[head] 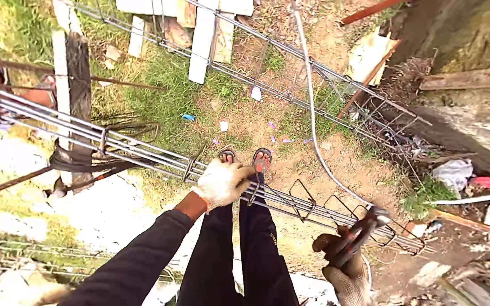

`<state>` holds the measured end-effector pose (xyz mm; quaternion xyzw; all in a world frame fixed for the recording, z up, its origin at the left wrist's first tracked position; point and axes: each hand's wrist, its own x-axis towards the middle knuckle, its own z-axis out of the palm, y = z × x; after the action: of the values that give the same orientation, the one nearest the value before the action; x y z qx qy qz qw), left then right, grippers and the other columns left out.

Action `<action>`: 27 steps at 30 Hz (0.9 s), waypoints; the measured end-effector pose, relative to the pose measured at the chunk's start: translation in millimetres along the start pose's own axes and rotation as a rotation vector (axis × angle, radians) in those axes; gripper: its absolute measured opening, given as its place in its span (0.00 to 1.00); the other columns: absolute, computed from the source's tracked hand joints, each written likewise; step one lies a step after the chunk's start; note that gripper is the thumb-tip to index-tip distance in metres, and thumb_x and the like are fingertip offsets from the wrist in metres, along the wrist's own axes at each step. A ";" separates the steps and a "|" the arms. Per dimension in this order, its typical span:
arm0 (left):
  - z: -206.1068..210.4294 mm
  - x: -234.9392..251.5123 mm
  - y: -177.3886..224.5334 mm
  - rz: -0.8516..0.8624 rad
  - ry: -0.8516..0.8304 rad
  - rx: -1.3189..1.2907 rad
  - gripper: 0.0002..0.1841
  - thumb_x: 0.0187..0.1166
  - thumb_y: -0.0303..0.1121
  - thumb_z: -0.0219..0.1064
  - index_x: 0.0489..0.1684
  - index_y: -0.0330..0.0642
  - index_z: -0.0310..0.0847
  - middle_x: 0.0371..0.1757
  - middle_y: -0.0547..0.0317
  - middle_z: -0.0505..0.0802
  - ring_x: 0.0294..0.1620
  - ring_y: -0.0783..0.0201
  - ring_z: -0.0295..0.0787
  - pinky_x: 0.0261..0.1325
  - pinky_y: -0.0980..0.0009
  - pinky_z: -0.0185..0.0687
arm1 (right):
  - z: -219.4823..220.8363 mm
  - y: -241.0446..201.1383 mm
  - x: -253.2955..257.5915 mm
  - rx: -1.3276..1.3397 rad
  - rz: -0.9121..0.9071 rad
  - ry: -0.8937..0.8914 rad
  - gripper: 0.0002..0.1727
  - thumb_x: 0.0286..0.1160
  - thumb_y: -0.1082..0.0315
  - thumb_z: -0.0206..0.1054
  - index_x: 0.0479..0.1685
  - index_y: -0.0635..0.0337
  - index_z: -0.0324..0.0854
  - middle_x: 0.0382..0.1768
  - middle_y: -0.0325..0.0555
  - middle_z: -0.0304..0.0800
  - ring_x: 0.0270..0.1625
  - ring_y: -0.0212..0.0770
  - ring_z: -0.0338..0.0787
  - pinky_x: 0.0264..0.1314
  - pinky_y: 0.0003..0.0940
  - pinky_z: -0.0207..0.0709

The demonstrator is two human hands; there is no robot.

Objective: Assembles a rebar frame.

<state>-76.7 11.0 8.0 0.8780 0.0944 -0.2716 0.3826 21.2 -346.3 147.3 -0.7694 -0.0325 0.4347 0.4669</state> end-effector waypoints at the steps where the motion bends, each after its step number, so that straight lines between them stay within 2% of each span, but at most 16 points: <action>1: -0.2 3.4 1.9 0.011 -0.081 0.049 0.22 0.81 0.56 0.59 0.71 0.69 0.84 0.53 0.64 0.95 0.52 0.56 0.91 0.61 0.41 0.76 | 8.5 -17.3 5.8 0.165 0.025 -0.011 0.50 0.52 0.68 0.76 0.84 0.53 0.54 0.53 0.48 0.89 0.51 0.48 0.91 0.49 0.45 0.88; 2: 0.4 7.0 3.0 0.018 -0.139 0.075 0.23 0.80 0.59 0.59 0.72 0.71 0.82 0.50 0.62 0.95 0.50 0.55 0.91 0.57 0.41 0.77 | 18.4 -36.9 17.3 0.275 0.070 0.021 0.49 0.47 0.71 0.75 0.80 0.54 0.57 0.51 0.50 0.89 0.48 0.51 0.92 0.44 0.48 0.90; 4: -0.8 14.4 5.6 0.007 -0.240 0.087 0.23 0.79 0.60 0.58 0.72 0.75 0.81 0.49 0.62 0.95 0.49 0.53 0.91 0.54 0.39 0.79 | 30.1 -68.2 50.6 0.427 0.126 0.005 0.41 0.48 0.72 0.73 0.73 0.54 0.67 0.44 0.49 0.88 0.42 0.49 0.92 0.42 0.49 0.89; 6: -2.4 21.5 7.6 0.003 -0.289 0.089 0.21 0.80 0.57 0.59 0.71 0.76 0.82 0.50 0.62 0.95 0.48 0.51 0.92 0.49 0.40 0.80 | 30.0 -86.4 87.2 0.489 0.149 -0.109 0.31 0.56 0.68 0.70 0.67 0.54 0.75 0.35 0.48 0.87 0.34 0.45 0.89 0.37 0.43 0.85; 7: -2.9 24.3 8.5 -0.001 -0.304 0.086 0.20 0.81 0.56 0.59 0.71 0.76 0.82 0.48 0.60 0.95 0.47 0.49 0.91 0.47 0.39 0.80 | 28.6 -95.9 103.8 0.442 0.164 -0.169 0.23 0.65 0.62 0.67 0.63 0.54 0.77 0.31 0.46 0.85 0.30 0.42 0.86 0.33 0.41 0.83; 8: -2.7 26.6 8.5 -0.005 -0.314 0.087 0.20 0.81 0.55 0.59 0.71 0.77 0.81 0.46 0.59 0.95 0.45 0.49 0.91 0.46 0.39 0.80 | 27.7 -105.7 117.9 0.328 0.181 -0.207 0.17 0.77 0.55 0.61 0.58 0.54 0.79 0.27 0.44 0.83 0.26 0.40 0.85 0.30 0.39 0.83; 9: -2.5 27.7 8.3 -0.010 -0.326 0.073 0.20 0.81 0.54 0.60 0.70 0.76 0.81 0.45 0.58 0.94 0.45 0.48 0.91 0.47 0.39 0.79 | 27.8 -115.7 129.3 0.139 0.193 -0.218 0.18 0.86 0.51 0.54 0.55 0.54 0.78 0.25 0.43 0.81 0.23 0.39 0.83 0.26 0.38 0.83; 10: -1.1 27.8 6.4 0.000 -0.321 0.062 0.20 0.80 0.54 0.61 0.70 0.76 0.82 0.46 0.59 0.95 0.46 0.49 0.91 0.47 0.40 0.80 | 27.7 -124.9 138.6 -0.093 0.180 -0.218 0.17 0.87 0.52 0.53 0.55 0.53 0.79 0.23 0.43 0.81 0.21 0.39 0.83 0.24 0.37 0.83; 11: -0.6 27.9 4.5 0.021 -0.320 0.049 0.20 0.80 0.53 0.61 0.71 0.75 0.82 0.47 0.59 0.95 0.47 0.49 0.92 0.47 0.39 0.82 | 26.1 -131.1 146.8 -0.375 0.132 -0.216 0.15 0.83 0.55 0.58 0.57 0.51 0.82 0.23 0.43 0.83 0.20 0.39 0.83 0.22 0.37 0.81; 12: -1.5 28.0 3.3 0.041 -0.320 0.030 0.20 0.80 0.52 0.62 0.70 0.73 0.83 0.46 0.58 0.95 0.47 0.49 0.92 0.47 0.39 0.82 | 23.1 -134.8 153.5 -0.721 0.032 -0.225 0.18 0.80 0.53 0.62 0.65 0.43 0.81 0.24 0.39 0.85 0.21 0.38 0.84 0.21 0.39 0.81; 14: -3.2 28.5 1.1 0.067 -0.318 -0.007 0.18 0.81 0.51 0.62 0.68 0.70 0.85 0.47 0.58 0.95 0.49 0.50 0.93 0.48 0.40 0.84 | 19.9 -139.2 164.3 -1.211 -0.219 -0.309 0.26 0.78 0.55 0.64 0.78 0.43 0.75 0.27 0.40 0.88 0.22 0.45 0.86 0.22 0.53 0.80; 15: -3.2 28.3 0.9 0.068 -0.317 -0.014 0.17 0.81 0.50 0.62 0.66 0.70 0.86 0.47 0.59 0.95 0.50 0.51 0.93 0.49 0.40 0.84 | 21.2 -142.1 167.2 -1.332 -0.267 -0.373 0.26 0.78 0.59 0.66 0.76 0.45 0.74 0.30 0.41 0.89 0.24 0.48 0.88 0.24 0.57 0.82; 18: -2.3 27.7 -0.7 0.079 -0.308 -0.020 0.16 0.81 0.50 0.62 0.64 0.69 0.87 0.47 0.60 0.95 0.50 0.51 0.92 0.49 0.41 0.83 | 25.8 -144.0 174.8 -1.544 -0.270 -0.581 0.17 0.68 0.71 0.71 0.56 0.50 0.84 0.37 0.46 0.90 0.34 0.52 0.92 0.33 0.57 0.84; 21: 2.0 28.8 -1.7 0.075 -0.269 -0.025 0.15 0.79 0.50 0.63 0.58 0.67 0.89 0.43 0.59 0.95 0.46 0.50 0.92 0.46 0.41 0.82 | 31.7 -147.0 186.7 -1.742 -0.285 -0.732 0.13 0.56 0.69 0.75 0.41 0.46 0.88 0.32 0.42 0.89 0.34 0.50 0.90 0.38 0.56 0.81; 25: -1.6 28.7 -0.8 0.079 -0.299 -0.007 0.15 0.80 0.49 0.64 0.59 0.63 0.88 0.43 0.56 0.94 0.48 0.49 0.91 0.47 0.40 0.81 | 47.9 -149.6 195.4 -1.848 -0.415 -0.811 0.16 0.56 0.72 0.76 0.45 0.44 0.91 0.39 0.45 0.92 0.42 0.55 0.91 0.60 0.67 0.76; 27: -1.2 28.9 -1.5 0.078 -0.296 -0.006 0.15 0.79 0.49 0.64 0.58 0.62 0.88 0.43 0.55 0.94 0.47 0.48 0.91 0.47 0.40 0.81 | 52.0 -145.7 200.6 -1.836 -0.460 -0.838 0.23 0.60 0.72 0.76 0.57 0.40 0.91 0.45 0.48 0.92 0.47 0.58 0.91 0.72 0.76 0.65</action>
<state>-52.7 11.6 -8.2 0.8304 0.0038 -0.3825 0.4052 161.1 -137.1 118.3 -0.5914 -0.6577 0.3756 -0.2767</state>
